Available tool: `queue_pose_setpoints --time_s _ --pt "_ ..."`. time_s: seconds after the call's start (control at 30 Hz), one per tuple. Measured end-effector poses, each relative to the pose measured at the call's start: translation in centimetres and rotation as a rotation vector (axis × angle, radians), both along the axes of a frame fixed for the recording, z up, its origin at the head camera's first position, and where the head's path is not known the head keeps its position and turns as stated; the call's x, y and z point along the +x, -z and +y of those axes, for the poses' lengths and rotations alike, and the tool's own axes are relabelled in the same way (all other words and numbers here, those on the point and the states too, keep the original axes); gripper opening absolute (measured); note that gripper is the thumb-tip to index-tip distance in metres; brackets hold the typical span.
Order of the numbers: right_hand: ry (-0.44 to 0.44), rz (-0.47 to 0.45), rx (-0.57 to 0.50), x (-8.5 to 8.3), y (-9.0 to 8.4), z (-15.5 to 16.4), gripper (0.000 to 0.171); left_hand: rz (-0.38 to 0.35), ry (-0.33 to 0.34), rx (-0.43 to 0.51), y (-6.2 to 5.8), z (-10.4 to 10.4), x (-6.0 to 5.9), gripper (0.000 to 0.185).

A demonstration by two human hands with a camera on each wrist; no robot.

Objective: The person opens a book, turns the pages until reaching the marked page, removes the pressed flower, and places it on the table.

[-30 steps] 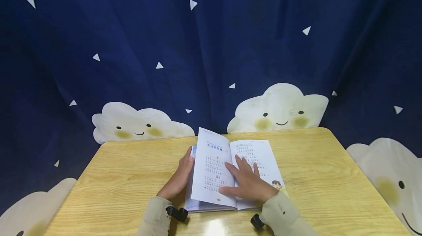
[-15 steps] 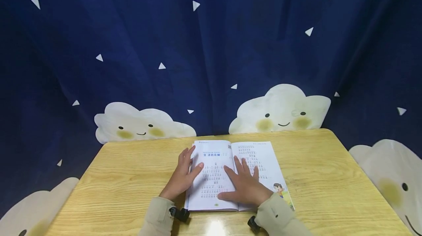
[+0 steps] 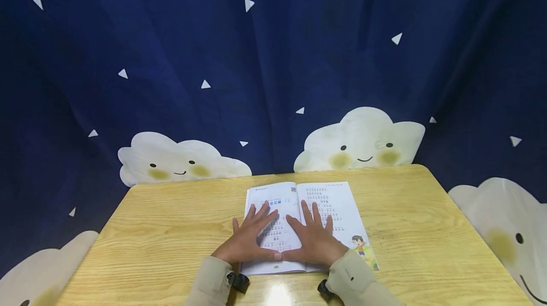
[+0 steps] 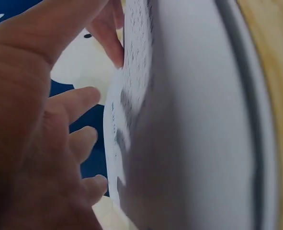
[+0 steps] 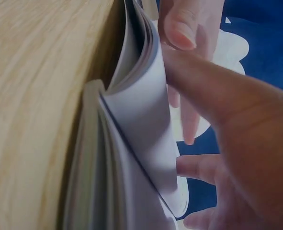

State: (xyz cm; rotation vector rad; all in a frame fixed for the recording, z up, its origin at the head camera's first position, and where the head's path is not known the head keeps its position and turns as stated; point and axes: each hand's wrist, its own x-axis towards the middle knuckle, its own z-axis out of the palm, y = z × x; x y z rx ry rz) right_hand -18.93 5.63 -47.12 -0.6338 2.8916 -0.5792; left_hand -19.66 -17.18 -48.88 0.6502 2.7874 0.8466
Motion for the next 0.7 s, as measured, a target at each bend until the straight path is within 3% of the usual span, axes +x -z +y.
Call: queue_pose_setpoints --time_s 0.33,0.7 --pt "0.021 -0.033 -0.018 -0.2 0.1 0.3 0.085 -0.041 0.039 -0.11 0.4 0.0 0.1 0.108" --pt "0.022 -0.017 -0.132 -1.1 -0.6 2.2 0.077 0.011 0.051 -0.144 0.2 0.2 0.4 0.107"
